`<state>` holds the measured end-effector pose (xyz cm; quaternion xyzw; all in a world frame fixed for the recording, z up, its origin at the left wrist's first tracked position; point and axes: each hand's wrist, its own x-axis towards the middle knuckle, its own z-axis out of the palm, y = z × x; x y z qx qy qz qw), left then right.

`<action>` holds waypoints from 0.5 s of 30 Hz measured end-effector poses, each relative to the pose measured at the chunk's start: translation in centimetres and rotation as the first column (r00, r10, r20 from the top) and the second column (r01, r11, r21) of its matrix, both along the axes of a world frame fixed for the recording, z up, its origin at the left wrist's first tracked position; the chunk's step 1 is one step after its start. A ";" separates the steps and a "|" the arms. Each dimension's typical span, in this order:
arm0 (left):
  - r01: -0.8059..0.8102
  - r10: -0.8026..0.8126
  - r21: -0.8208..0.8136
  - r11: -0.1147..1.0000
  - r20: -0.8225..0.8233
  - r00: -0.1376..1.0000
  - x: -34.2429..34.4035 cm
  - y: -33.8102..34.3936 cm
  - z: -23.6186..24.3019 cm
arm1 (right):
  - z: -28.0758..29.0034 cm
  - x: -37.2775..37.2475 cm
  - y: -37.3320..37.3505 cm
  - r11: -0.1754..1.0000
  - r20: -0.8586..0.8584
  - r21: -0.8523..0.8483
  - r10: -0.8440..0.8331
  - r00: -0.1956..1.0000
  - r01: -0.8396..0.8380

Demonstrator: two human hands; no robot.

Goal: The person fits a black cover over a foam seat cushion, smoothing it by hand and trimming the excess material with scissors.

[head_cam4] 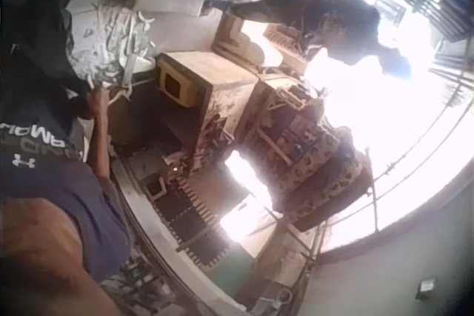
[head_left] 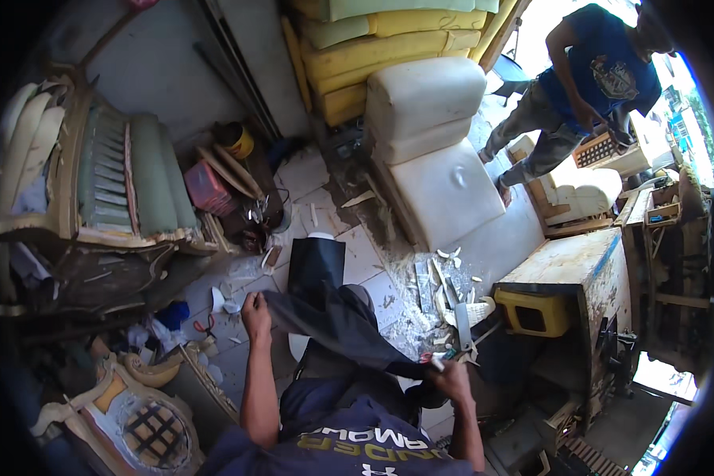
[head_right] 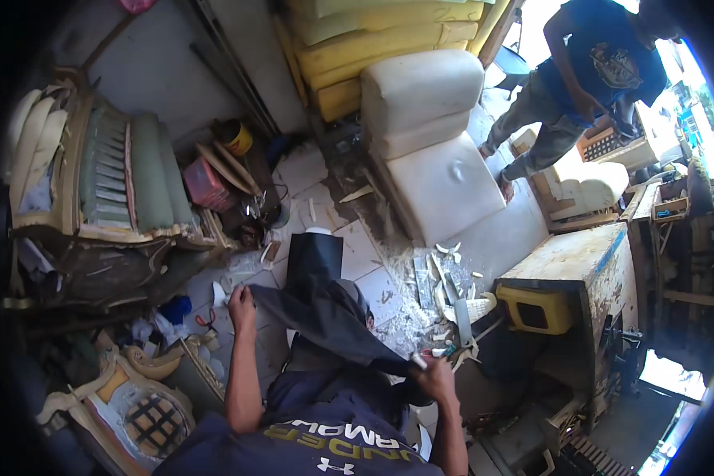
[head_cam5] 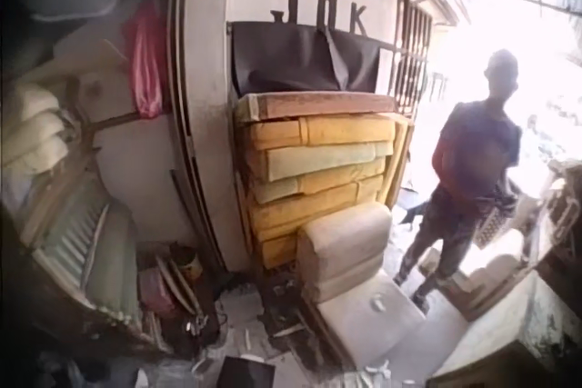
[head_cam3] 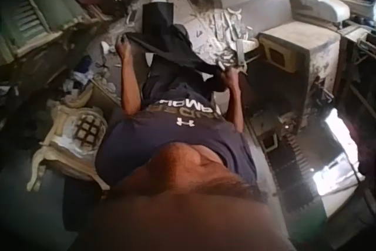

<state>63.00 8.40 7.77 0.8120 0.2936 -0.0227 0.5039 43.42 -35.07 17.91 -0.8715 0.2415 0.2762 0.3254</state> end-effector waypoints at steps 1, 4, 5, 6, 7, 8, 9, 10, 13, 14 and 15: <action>0.049 -0.049 -0.006 0.999 0.010 0.999 1.2 0.6 0.5 | 0.0 0.0 -0.2 0.998 -0.050 0.027 -0.063 0.997 0.064; 0.246 -0.254 0.066 0.967 0.143 0.957 5.7 0.2 2.1 | 2.6 1.3 1.5 0.979 0.093 -0.010 -0.200 0.975 0.202; 0.299 -0.303 0.049 0.953 0.139 0.943 7.3 0.6 2.4 | 2.9 1.1 2.2 0.981 0.129 -0.014 -0.189 0.973 0.193; 0.352 -0.353 0.031 0.935 0.134 0.926 8.1 1.2 2.5 | 3.4 0.6 3.6 0.983 0.193 0.007 -0.181 0.964 0.183; 0.377 -0.384 0.074 0.923 0.186 0.904 8.7 2.7 2.1 | 4.1 0.6 5.6 0.986 0.266 0.032 -0.169 0.949 0.167; 0.396 -0.414 0.120 0.910 0.240 0.878 9.5 4.6 1.0 | 4.4 0.8 7.7 0.988 0.343 0.057 -0.157 0.926 0.146; 0.413 -0.444 0.166 0.896 0.292 0.847 10.4 6.6 -0.2 | 4.4 0.6 9.8 0.998 0.368 -0.039 -0.025 0.929 0.043; 0.429 -0.473 0.210 0.879 0.255 0.843 11.5 8.5 -2.4 | 4.2 0.3 12.3 0.998 0.367 -0.048 -0.026 0.930 0.047; 0.519 -0.531 0.178 0.836 0.025 0.847 12.0 10.7 -10.1 | -2.7 -3.0 19.8 0.994 0.324 -0.080 -0.047 0.945 0.077; 0.477 -0.488 0.153 0.866 0.046 0.871 11.1 13.3 -13.4 | -4.6 -3.0 24.0 0.995 0.265 -0.081 -0.037 0.964 0.060; 0.417 -0.429 0.158 0.895 0.055 0.901 9.5 18.5 -17.5 | -6.7 -2.6 28.5 0.997 0.113 -0.046 0.070 0.991 -0.066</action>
